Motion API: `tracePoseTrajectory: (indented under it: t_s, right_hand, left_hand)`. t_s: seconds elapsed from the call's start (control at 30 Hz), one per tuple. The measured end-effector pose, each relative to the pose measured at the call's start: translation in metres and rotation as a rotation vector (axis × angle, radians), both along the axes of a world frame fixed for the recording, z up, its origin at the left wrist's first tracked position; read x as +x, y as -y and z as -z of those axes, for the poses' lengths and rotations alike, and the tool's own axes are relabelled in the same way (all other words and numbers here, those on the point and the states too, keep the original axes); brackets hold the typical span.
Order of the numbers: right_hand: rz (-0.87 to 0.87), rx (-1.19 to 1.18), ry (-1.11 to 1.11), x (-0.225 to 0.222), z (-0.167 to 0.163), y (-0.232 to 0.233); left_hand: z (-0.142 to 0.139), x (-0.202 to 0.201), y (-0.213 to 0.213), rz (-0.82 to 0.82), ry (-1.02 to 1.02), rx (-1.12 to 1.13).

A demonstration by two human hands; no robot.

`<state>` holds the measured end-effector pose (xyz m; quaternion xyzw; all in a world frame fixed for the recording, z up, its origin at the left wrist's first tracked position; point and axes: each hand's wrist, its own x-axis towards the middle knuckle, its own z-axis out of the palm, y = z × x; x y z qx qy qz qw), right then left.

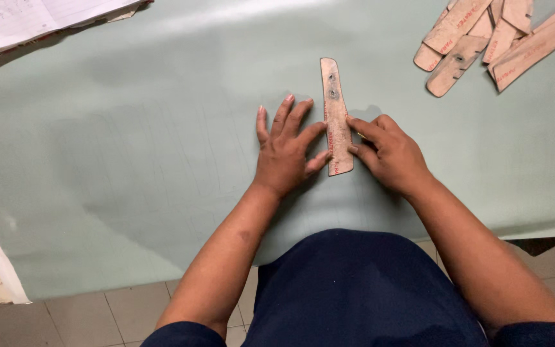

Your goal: The person uses a small wooden pattern and a pencil to trace multiple outlines onto a light green sheet of material. They repeatedly reposition the pattern and trace its edges, creating a series of identical shapes on the surface.

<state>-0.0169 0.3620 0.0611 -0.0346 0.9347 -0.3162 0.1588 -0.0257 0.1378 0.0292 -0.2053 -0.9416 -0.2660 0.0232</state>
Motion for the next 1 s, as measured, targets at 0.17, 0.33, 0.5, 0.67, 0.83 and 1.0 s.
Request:
tracePoseTrajectory:
  t_s: [0.17,0.33,0.5,0.67,0.83,1.0]
  right_hand:
    - [0.009,-0.042,-0.013,-0.002,0.000,0.000]
    - [-0.025,-0.125,-0.238,-0.016,-0.019,0.004]
    - [-0.086,-0.077,-0.229,-0.036,-0.050,0.021]
    - [-0.199,-0.060,0.073,-0.047,-0.058,0.039]
    - [-0.317,0.016,-0.050,-0.050,-0.049,0.046]
    - [-0.302,0.065,-0.200,-0.067,-0.040,0.047]
  left_hand:
    - [-0.009,0.027,-0.025,0.146,-0.012,-0.135]
    - [-0.005,0.043,-0.052,0.106,-0.144,-0.272]
    - [-0.002,0.051,-0.074,-0.081,0.359,-0.116]
    - [0.014,0.051,-0.078,-0.045,0.408,-0.066]
    - [0.023,0.054,-0.073,0.166,0.055,-0.380]
    - [0.004,0.049,-0.065,0.051,-0.139,-0.241]
